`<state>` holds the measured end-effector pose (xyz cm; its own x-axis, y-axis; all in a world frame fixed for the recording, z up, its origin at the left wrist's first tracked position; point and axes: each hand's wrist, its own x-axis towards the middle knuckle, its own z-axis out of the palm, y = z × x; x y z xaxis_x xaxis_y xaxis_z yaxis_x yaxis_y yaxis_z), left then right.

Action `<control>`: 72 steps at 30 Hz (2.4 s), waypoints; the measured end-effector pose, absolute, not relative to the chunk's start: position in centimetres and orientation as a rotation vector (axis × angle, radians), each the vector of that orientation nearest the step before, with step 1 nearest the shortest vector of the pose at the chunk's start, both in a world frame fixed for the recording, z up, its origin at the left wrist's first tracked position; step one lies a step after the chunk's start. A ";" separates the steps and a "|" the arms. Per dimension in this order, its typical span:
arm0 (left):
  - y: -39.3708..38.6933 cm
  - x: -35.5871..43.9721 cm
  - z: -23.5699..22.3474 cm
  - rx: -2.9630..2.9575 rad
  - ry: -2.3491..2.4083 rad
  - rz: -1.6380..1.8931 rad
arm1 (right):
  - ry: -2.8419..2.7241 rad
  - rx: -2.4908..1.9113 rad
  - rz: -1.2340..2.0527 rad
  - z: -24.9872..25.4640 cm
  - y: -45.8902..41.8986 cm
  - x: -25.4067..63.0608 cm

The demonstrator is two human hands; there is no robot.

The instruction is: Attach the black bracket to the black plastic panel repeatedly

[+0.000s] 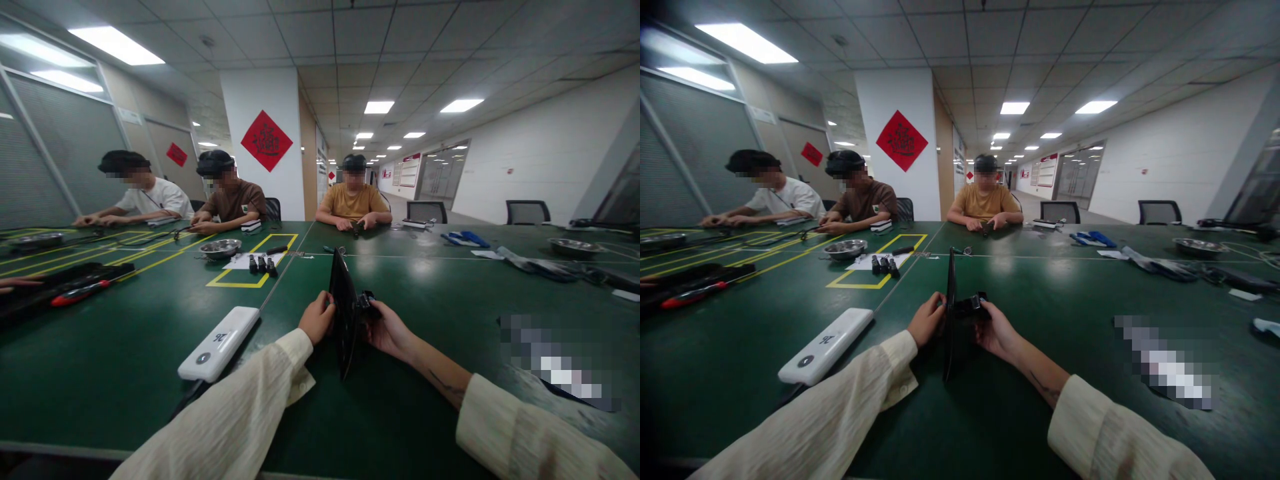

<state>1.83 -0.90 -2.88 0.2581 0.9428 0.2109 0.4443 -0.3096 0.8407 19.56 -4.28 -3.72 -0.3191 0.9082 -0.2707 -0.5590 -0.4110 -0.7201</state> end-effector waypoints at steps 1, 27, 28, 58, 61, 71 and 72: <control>-0.9 1.8 -2.8 1.881 1.252 0.972 | -0.618 -0.826 1.887 -3.7 -4.3 19.6; -0.8 1.7 -2.3 2.164 1.412 1.010 | -0.575 -0.863 1.886 -3.5 -4.3 19.5; -0.7 1.7 -2.3 2.165 1.406 1.009 | -0.580 -0.862 1.889 -3.5 -4.3 19.5; -0.8 1.6 -2.7 1.968 1.246 0.938 | -0.613 -0.890 1.886 -3.4 -4.5 19.3; -1.0 1.7 -2.6 1.952 1.233 0.929 | -0.589 -0.898 1.873 -3.4 -4.4 19.2; -1.0 1.7 -2.7 1.939 1.226 0.895 | -0.587 -0.929 1.861 -3.0 -4.7 19.2; -0.9 1.8 -2.7 1.924 1.221 0.894 | -0.589 -0.933 1.859 -3.0 -4.7 19.2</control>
<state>1.76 -0.94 -2.72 0.3237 0.9271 0.1889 0.4598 -0.3287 0.8249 19.17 -4.74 -3.04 -0.2673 0.8971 -0.3518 -0.5308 -0.4418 -0.7232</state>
